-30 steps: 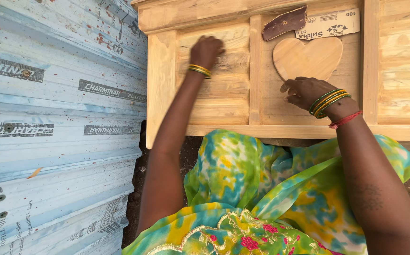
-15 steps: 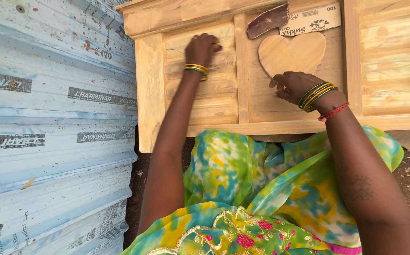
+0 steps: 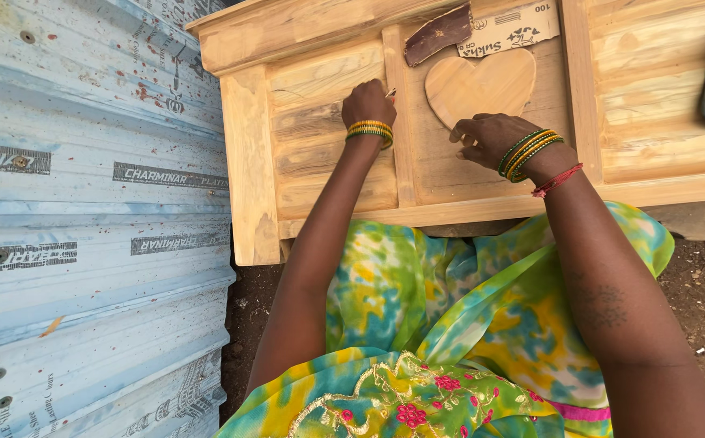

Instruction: The person sits on the ground and sands a wooden drawer front using a sanding block. They repeatedly rub the surface of the drawer, focusing on the flat panels and edges.

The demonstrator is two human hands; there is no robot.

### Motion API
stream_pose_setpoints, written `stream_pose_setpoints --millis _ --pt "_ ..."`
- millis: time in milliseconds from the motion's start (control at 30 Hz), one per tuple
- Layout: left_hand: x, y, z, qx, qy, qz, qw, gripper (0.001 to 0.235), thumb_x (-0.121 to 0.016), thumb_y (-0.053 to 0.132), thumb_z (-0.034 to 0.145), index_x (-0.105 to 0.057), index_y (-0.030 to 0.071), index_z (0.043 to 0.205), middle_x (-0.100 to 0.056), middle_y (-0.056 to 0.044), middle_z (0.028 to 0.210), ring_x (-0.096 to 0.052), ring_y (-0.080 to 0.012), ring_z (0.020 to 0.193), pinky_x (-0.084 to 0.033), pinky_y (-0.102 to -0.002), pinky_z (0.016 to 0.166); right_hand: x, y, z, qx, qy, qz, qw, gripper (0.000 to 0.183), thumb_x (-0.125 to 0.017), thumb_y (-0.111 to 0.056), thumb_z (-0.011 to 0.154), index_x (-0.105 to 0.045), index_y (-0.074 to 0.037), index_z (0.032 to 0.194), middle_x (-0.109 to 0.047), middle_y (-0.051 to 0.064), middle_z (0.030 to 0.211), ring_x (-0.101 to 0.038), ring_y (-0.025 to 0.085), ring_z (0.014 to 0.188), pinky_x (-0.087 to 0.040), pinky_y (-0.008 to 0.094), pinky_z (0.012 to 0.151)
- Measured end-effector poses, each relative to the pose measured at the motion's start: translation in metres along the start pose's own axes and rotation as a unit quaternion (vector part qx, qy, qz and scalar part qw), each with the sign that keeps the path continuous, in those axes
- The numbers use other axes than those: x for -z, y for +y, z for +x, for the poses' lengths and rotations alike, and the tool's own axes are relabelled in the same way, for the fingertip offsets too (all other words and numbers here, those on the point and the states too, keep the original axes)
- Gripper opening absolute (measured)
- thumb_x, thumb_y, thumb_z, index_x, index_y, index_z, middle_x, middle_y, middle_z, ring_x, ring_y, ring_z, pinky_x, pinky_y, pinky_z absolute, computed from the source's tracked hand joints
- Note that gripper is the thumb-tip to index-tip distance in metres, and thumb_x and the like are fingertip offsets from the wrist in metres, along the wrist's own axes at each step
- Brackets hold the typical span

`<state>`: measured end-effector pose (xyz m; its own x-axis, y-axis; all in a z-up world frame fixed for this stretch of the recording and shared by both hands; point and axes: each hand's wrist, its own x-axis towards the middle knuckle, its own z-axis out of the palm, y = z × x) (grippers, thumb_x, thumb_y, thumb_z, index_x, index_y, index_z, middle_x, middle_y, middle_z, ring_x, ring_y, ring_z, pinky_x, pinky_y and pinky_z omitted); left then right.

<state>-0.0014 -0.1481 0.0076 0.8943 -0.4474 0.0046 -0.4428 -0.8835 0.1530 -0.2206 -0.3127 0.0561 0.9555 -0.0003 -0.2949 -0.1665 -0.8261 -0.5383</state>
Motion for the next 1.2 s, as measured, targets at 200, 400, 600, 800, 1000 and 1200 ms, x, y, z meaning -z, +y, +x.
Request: stream_pose_setpoints --millis 200,400,600,800,1000,1200 --pt "-0.020 -0.008 0.006 0.003 0.142 -0.069 0.987 0.017 -0.077 0.027 0.089 -0.070 0.012 0.090 -0.071 -0.008 0.095 -0.072 -0.0312 0.088 -0.057 -0.046 0.077 0.000 0.006 -0.007 0.052 0.033 0.045 0.997 0.032 -0.063 -0.034 0.096 -0.065 -0.015 0.122 -0.071 0.009 0.112 -0.069 0.031 0.102 -0.054 0.046 0.088" --pt "-0.009 -0.024 0.058 0.074 0.051 -0.125 0.988 0.014 -0.079 0.030 0.081 -0.078 0.017 0.086 -0.078 -0.005 0.087 -0.076 -0.0243 0.082 -0.059 -0.039 0.075 0.003 0.004 -0.002 0.014 0.009 0.019 1.000 0.033 -0.065 -0.033 0.095 -0.065 -0.017 0.123 -0.070 0.009 0.114 -0.071 0.030 0.099 -0.055 0.044 0.090" --pt "-0.011 -0.030 0.054 0.074 0.002 -0.113 0.991 0.016 -0.082 0.028 0.079 -0.078 0.014 0.082 -0.078 -0.008 0.086 -0.076 -0.0252 0.082 -0.059 -0.038 0.078 0.005 0.000 -0.002 0.013 -0.014 0.023 1.000 0.033 -0.065 -0.035 0.096 -0.064 -0.017 0.124 -0.073 0.008 0.108 -0.072 0.028 0.100 -0.056 0.045 0.090" --pt "-0.030 -0.018 0.063 0.062 0.087 -0.090 0.990 0.011 -0.081 0.021 0.076 -0.073 0.013 0.078 -0.077 -0.009 0.088 -0.075 -0.0290 0.084 -0.059 -0.040 0.077 -0.005 0.011 0.005 0.025 0.009 0.016 1.000 0.031 -0.066 -0.032 0.094 -0.066 -0.016 0.121 -0.071 0.010 0.112 -0.070 0.030 0.102 -0.054 0.046 0.089" --pt "-0.007 -0.024 0.059 0.030 -0.014 -0.074 0.997 0.011 -0.083 0.023 0.076 -0.076 0.017 0.082 -0.078 -0.007 0.093 -0.075 -0.0267 0.089 -0.059 -0.039 0.081 -0.008 0.015 0.012 0.004 0.003 0.034 0.999 0.030 -0.068 -0.033 0.093 -0.068 -0.017 0.119 -0.075 0.007 0.110 -0.071 0.028 0.105 -0.054 0.044 0.092" --pt "0.026 -0.017 0.002 -0.026 -0.187 -0.048 0.981 0.023 -0.090 0.030 0.073 -0.077 0.018 0.089 -0.079 -0.006 0.094 -0.076 -0.0214 0.088 -0.059 -0.036 0.082 0.003 0.009 0.005 -0.021 0.020 0.059 0.998 0.040 -0.068 -0.035 0.094 -0.063 -0.016 0.129 -0.079 0.007 0.109 -0.073 0.029 0.106 -0.054 0.045 0.094"
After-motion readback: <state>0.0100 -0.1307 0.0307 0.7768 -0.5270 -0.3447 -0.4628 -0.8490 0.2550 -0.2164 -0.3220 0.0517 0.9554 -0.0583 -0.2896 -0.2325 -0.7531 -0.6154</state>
